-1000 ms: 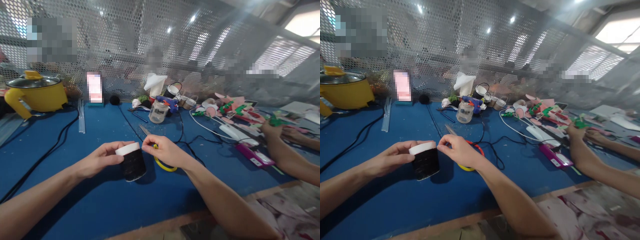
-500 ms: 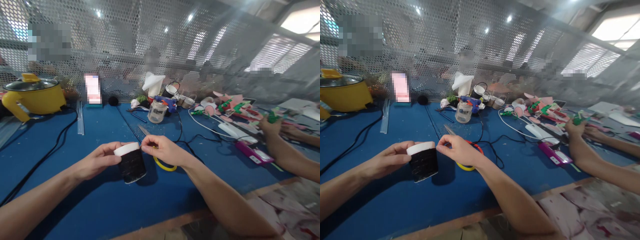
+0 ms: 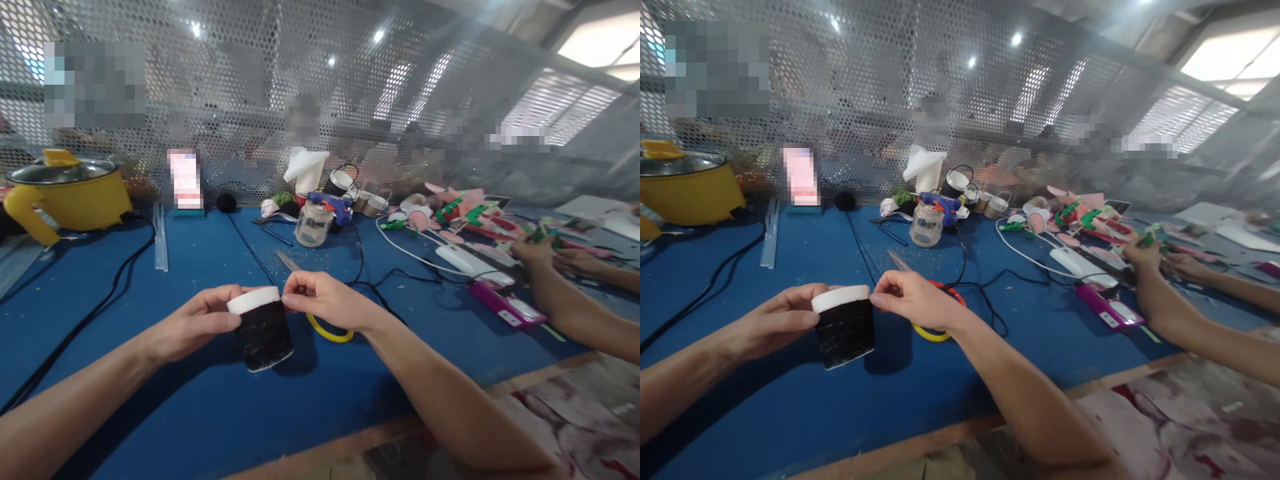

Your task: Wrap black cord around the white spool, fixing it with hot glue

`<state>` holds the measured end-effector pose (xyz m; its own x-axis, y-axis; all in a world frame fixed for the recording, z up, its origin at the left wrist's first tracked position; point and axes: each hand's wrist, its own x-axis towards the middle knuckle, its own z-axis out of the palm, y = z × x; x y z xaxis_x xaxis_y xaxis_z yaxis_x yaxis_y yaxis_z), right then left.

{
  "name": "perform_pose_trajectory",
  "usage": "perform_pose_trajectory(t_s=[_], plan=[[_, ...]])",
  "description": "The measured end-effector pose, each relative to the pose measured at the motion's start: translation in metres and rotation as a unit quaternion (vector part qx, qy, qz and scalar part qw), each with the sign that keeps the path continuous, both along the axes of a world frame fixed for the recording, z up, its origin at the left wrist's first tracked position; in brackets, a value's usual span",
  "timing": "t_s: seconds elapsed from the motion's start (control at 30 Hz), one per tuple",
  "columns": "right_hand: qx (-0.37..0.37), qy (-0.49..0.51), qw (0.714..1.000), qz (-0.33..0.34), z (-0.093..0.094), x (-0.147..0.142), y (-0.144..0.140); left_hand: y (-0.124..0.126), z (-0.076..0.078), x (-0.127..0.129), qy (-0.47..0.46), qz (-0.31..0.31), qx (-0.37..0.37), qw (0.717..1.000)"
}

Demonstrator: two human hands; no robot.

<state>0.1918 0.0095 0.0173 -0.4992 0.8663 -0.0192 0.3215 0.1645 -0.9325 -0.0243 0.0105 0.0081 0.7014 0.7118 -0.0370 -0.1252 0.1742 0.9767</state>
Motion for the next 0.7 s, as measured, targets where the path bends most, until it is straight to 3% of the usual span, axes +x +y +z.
perform_pose_trajectory(t_s=[0.17, 0.5, 0.7], plan=[[0.047, 0.042, 0.998, 0.028, -0.003, 0.001, 0.001, 0.001, -0.002, 0.0, -0.007, -0.011, 0.0, 1.0], [0.027, 0.107, 0.993, 0.033, -0.011, 0.0, 0.004, 0.002, 0.001, -0.002, 0.014, -0.032, 0.023, 0.999], [0.113, 0.052, 0.992, 0.027, -0.009, 0.003, 0.005, 0.01, -0.003, -0.004, 0.103, -0.024, 0.103, 0.989]])
